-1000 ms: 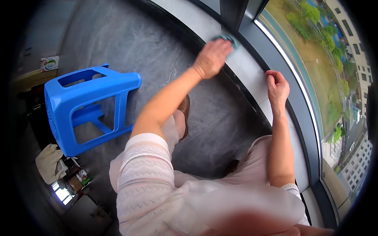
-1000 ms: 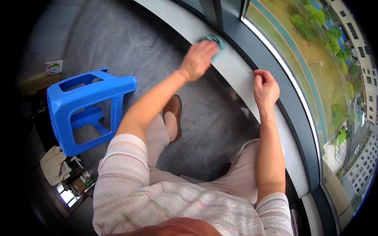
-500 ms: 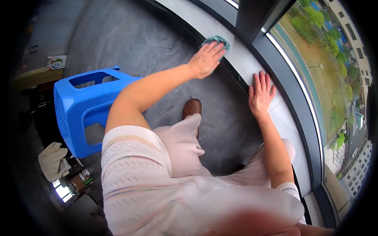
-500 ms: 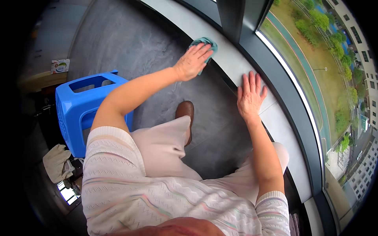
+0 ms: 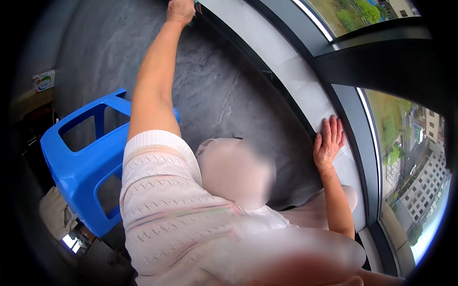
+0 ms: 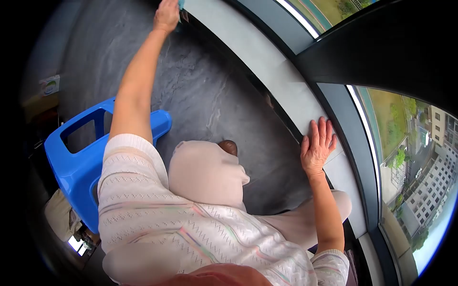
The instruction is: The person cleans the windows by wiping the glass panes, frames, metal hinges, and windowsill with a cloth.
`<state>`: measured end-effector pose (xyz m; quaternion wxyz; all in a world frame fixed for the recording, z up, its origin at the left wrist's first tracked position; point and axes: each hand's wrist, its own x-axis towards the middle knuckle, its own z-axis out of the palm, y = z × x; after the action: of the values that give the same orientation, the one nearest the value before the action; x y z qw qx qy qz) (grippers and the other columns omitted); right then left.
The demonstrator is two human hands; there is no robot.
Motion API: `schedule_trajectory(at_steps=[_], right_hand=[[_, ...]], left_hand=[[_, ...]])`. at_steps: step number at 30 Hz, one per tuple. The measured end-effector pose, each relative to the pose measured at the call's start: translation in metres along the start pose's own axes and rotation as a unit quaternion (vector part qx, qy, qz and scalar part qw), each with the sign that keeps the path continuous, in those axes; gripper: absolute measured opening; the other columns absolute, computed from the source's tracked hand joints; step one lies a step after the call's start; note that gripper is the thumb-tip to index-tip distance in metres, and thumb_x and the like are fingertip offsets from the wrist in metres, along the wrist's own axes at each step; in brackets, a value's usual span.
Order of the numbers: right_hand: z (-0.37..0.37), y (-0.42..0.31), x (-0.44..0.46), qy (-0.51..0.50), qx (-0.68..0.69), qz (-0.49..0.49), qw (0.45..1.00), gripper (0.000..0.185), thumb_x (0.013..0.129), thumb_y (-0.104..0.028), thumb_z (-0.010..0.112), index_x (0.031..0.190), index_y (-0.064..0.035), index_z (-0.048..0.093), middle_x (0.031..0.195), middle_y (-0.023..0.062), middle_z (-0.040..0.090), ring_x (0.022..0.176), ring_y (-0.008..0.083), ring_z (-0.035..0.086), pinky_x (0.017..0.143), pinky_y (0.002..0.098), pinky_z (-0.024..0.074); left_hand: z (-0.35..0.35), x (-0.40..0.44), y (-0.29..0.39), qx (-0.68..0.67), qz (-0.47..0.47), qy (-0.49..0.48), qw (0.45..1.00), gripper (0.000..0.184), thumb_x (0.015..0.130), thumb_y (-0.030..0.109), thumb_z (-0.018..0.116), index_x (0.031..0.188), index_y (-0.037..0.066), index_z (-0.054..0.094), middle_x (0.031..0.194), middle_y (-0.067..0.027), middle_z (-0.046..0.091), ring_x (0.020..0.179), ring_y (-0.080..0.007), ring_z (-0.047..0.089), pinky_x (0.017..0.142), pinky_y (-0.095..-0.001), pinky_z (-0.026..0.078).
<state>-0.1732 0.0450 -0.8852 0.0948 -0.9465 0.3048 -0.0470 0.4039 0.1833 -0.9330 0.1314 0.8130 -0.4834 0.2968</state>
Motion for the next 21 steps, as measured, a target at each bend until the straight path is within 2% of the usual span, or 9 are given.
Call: schedule_trajectory(at_steps=[2,4,6,7,8,10,15,18,21], right_hand=[[-0.002,-0.001,0.002,-0.001,-0.005,-0.004,1.0,0.049,0.083,-0.019,0.054,0.131,-0.0105,0.045,0.144,0.0086,0.035,0.136,0.0284,0.025,0.109,0.0463,0.0127],[-0.005,-0.004,0.002,-0.011,0.0,0.005,1.0,0.05,0.083,-0.019,0.055,0.131,-0.0104,0.045,0.144,0.0088,0.035,0.136,0.0286,0.025,0.109,0.0466,0.0126],[-0.004,-0.005,0.004,-0.011,0.004,0.006,1.0,0.05,0.082,-0.019,0.054,0.131,-0.0102,0.044,0.144,0.0093,0.035,0.136,0.029,0.025,0.109,0.0468,0.0124],[-0.004,-0.005,0.004,-0.012,0.005,0.005,1.0,0.05,0.082,-0.019,0.054,0.131,-0.0101,0.044,0.144,0.0095,0.035,0.136,0.0292,0.025,0.109,0.0469,0.0123],[-0.004,-0.005,0.004,-0.015,0.002,0.008,1.0,0.05,0.082,-0.019,0.054,0.131,-0.0099,0.044,0.144,0.0098,0.035,0.136,0.0295,0.025,0.109,0.047,0.0124],[-0.004,-0.006,0.005,-0.019,-0.005,0.01,1.0,0.051,0.082,-0.019,0.054,0.13,-0.0096,0.044,0.144,0.0104,0.035,0.136,0.03,0.025,0.109,0.047,0.0125],[-0.003,-0.005,0.006,-0.023,0.003,0.013,1.0,0.052,0.081,-0.021,0.053,0.13,-0.0091,0.044,0.144,0.0118,0.034,0.136,0.0317,0.025,0.108,0.0477,0.0121],[-0.002,-0.006,0.007,-0.026,0.001,0.014,1.0,0.051,0.08,-0.02,0.052,0.13,-0.0093,0.044,0.144,0.0118,0.034,0.136,0.0321,0.025,0.109,0.0478,0.0122],[0.001,-0.005,0.006,-0.029,-0.014,0.011,0.999,0.051,0.083,-0.019,0.048,0.132,-0.0082,0.041,0.143,0.015,0.034,0.136,0.033,0.025,0.109,0.0465,0.0121]], left_hand=[[-0.003,0.035,-0.015,0.05,-0.208,-0.147,0.966,0.024,0.084,0.01,0.045,0.103,0.003,0.059,0.1,-0.0177,0.057,0.098,-0.0343,0.054,0.085,-0.0431,0.045],[-0.04,0.058,0.032,-0.017,-0.336,-0.089,0.938,0.02,0.085,0.012,0.046,0.097,0.005,0.061,0.098,-0.0173,0.059,0.095,-0.0357,0.054,0.084,-0.0438,0.045],[-0.047,0.044,0.074,0.0,-0.128,-0.123,0.984,0.031,0.083,0.016,0.054,0.113,0.007,0.058,0.107,-0.0135,0.061,0.096,-0.0315,0.056,0.084,-0.0393,0.046],[-0.071,0.034,0.131,-0.14,-0.069,-0.016,0.988,0.028,0.077,0.016,0.06,0.104,0.006,0.06,0.093,-0.0139,0.062,0.082,-0.0324,0.057,0.075,-0.0401,0.047],[-0.081,0.02,0.175,-0.258,-0.002,0.006,0.966,0.031,0.073,0.014,0.064,0.103,0.007,0.061,0.096,-0.0131,0.061,0.089,-0.031,0.057,0.077,-0.04,0.047],[-0.102,-0.014,0.249,-0.338,0.113,-0.092,0.93,0.032,0.067,0.012,0.068,0.098,0.01,0.063,0.099,-0.0053,0.059,0.097,-0.0233,0.057,0.082,-0.0353,0.045],[-0.055,0.001,0.214,-0.346,0.118,-0.037,0.93,0.028,0.065,0.008,0.065,0.092,0.013,0.065,0.1,-0.0008,0.06,0.096,-0.0221,0.057,0.082,-0.0332,0.044],[-0.017,0.024,0.111,-0.197,0.02,-0.022,0.98,0.033,0.067,0.003,0.061,0.098,0.012,0.065,0.103,-0.0077,0.062,0.097,-0.0269,0.057,0.082,-0.0385,0.047],[0.022,0.065,-0.013,-0.018,-0.145,-0.098,0.984,0.02,0.087,0.015,0.046,0.093,0.005,0.063,0.097,-0.016,0.06,0.095,-0.0366,0.055,0.084,-0.0442,0.046]])
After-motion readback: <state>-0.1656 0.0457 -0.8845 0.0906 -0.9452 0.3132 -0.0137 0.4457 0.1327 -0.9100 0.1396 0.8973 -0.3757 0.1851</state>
